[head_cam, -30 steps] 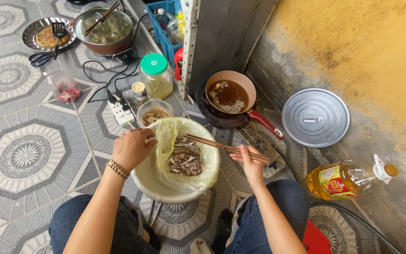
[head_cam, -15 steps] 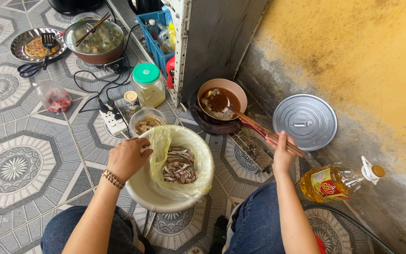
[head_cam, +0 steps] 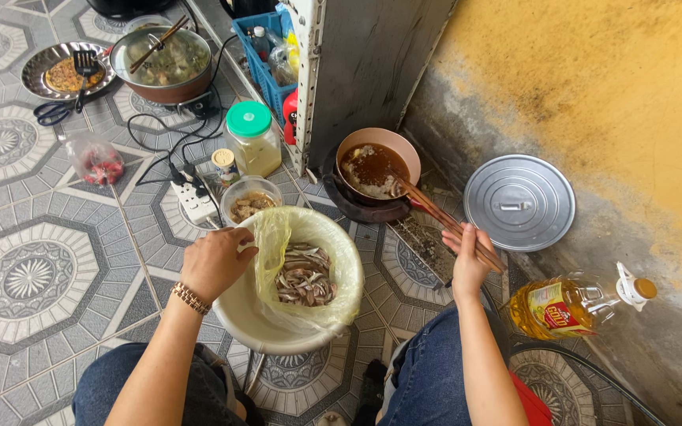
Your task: The person carries a plastic container of liquid and chopsticks through a dining area, sits on the floor, and uses chopsticks to transfer pieces of tofu from the container into a pan of hot oil on a portable stove. They then pick through a bowl of small fish, handling the fish with chopsticks.
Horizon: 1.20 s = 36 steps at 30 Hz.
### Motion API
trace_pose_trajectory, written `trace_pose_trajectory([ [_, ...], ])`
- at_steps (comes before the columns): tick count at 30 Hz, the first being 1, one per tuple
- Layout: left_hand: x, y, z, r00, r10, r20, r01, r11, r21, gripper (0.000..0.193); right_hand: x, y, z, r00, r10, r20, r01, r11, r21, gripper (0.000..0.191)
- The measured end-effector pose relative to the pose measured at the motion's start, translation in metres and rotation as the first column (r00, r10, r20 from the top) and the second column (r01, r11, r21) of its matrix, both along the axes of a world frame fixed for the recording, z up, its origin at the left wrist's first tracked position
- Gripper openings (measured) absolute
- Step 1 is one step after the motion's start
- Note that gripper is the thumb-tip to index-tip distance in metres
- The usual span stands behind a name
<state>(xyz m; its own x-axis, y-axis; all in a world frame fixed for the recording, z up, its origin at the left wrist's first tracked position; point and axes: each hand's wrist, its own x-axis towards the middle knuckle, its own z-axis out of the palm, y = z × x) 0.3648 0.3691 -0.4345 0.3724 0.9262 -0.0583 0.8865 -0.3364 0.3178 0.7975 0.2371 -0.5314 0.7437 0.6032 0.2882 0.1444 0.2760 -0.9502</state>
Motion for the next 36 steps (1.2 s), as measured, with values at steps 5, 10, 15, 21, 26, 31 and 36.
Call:
trace_pose_trajectory([
  [5,0.001,-0.004,0.002,1.000,-0.008,0.020,0.008,1.000,0.021,0.028,-0.022,-0.022,0.002,0.983,0.162,-0.090,-0.164,0.986,-0.015,0.033],
  [10,0.001,-0.007,0.001,0.999,-0.035,0.038,0.033,0.998,0.052,0.027,-0.047,-0.023,-0.023,0.923,0.381,-0.061,-0.383,0.888,-0.254,0.031],
  [15,-0.003,-0.009,0.004,0.998,-0.023,0.058,0.022,0.999,0.027,0.026,-0.072,-0.017,-0.048,0.865,0.500,-0.046,-0.473,0.782,-0.407,0.025],
  [21,-0.004,-0.009,0.007,0.997,-0.026,0.069,0.024,0.999,0.033,0.026,-0.081,-0.008,-0.055,0.875,0.484,0.014,-0.421,0.775,-0.471,0.026],
  [26,0.000,-0.011,0.007,0.999,-0.029,0.043,0.028,0.999,0.020,0.027,-0.091,0.014,-0.059,0.856,0.502,0.127,-0.365,0.759,-0.539,0.021],
  [31,-0.001,-0.008,0.006,0.997,-0.034,0.069,0.031,0.999,0.032,0.028,-0.112,0.034,-0.072,0.823,0.539,0.181,-0.374,0.753,-0.542,0.016],
  [36,-0.002,-0.006,0.007,0.998,-0.020,0.067,0.019,1.000,0.015,0.027,-0.124,0.042,-0.080,0.845,0.514,0.146,-0.380,0.770,-0.512,0.016],
])
